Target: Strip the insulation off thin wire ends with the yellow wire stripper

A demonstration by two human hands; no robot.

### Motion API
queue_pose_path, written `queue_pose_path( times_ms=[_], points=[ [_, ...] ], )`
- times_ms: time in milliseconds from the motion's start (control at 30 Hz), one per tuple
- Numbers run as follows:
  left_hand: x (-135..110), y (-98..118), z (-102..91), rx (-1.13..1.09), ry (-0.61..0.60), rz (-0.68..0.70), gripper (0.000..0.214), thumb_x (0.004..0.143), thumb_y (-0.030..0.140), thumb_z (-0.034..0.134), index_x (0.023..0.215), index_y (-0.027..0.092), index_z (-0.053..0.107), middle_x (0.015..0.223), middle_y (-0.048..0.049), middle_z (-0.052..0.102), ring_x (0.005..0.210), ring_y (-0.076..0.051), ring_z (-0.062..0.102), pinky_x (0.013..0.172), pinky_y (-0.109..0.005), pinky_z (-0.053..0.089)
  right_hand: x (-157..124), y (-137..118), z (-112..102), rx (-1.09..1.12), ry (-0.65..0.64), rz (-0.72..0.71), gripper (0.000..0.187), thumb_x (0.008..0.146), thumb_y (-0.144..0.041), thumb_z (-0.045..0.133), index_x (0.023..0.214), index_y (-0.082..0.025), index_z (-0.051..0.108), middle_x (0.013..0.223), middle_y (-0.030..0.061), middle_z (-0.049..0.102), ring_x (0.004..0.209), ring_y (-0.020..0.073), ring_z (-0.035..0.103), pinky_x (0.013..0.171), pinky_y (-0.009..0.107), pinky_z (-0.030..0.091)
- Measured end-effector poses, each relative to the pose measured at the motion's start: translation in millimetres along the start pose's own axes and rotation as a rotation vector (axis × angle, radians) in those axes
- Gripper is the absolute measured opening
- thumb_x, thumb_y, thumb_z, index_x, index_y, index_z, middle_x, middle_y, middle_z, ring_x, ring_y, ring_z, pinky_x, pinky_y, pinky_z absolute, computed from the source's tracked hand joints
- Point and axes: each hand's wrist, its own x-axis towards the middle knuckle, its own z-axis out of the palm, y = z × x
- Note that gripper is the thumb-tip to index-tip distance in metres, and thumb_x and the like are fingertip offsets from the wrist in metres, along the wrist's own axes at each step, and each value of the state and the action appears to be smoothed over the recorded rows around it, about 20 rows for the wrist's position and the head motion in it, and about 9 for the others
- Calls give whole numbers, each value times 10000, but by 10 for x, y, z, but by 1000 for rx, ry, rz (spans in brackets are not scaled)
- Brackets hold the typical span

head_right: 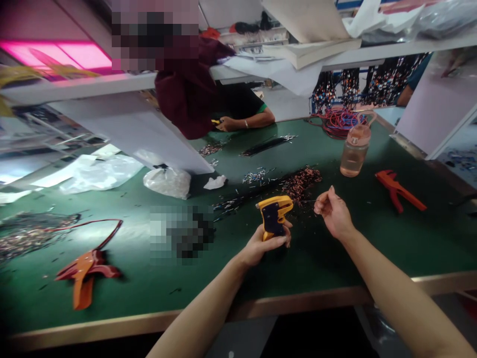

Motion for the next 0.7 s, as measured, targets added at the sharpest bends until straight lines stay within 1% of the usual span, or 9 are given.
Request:
queue_pose_path(
  times_ms=[100,200,267,333,400,467,533,600,700],
  points=[
    [-3,5,9,15,21,4,411,670,411,857,936,136,706,676,-9,655,612,-151,603,654,-305,456,-1,-17,8,-19,0,7,501,873,-644,626,611,-227,536,567,-38,473,519,120,474,508,277,430],
    [0,11,33,40,27,-2,393,668,441,851,857,133,696,618,-6,642,577,-149,589,628,-306,454,-3,-31,18,-21,1,14,519,889,-650,597,600,-227,518,560,-38,464,510,121,463,503,278,426],
    [8,3,53,64,66,5,383,675,474,837,743,144,656,544,10,598,510,-127,539,565,-287,413,-5,-29,23,-11,4,18,518,877,-653,613,598,-227,518,559,-39,466,509,120,459,502,277,422],
    [18,-20,68,83,127,22,419,688,503,818,620,165,579,458,37,519,433,-97,456,501,-271,341,-9,-18,28,2,10,19,506,846,-650,658,601,-225,534,565,-39,475,515,119,462,504,275,420],
    [27,-52,76,80,162,30,455,694,510,808,563,180,525,413,53,462,394,-82,400,474,-269,298,-12,-3,31,3,15,15,496,820,-646,693,605,-222,551,570,-37,482,523,118,468,506,274,419],
    [35,-77,76,31,147,20,418,676,483,825,603,173,555,436,45,490,414,-95,434,487,-274,322,-9,6,30,-7,25,4,500,823,-650,687,604,-221,553,566,-37,478,521,117,466,506,274,415],
    [43,-86,71,-75,120,21,379,647,446,847,713,159,608,504,29,553,476,-125,509,529,-286,381,0,5,24,-12,44,-10,507,838,-657,664,605,-222,544,561,-38,473,517,117,462,507,277,413],
    [51,-75,61,-191,99,43,394,631,415,856,819,151,632,584,14,602,553,-152,570,588,-305,431,10,-4,15,-4,63,-19,506,840,-658,661,611,-225,536,556,-41,471,513,117,459,510,279,412],
    [61,-44,40,-298,115,91,397,639,385,851,881,150,641,654,6,626,613,-159,594,649,-319,460,18,-14,3,-5,66,-21,495,838,-656,666,623,-229,535,559,-42,474,515,118,460,514,282,414]
  ],
)
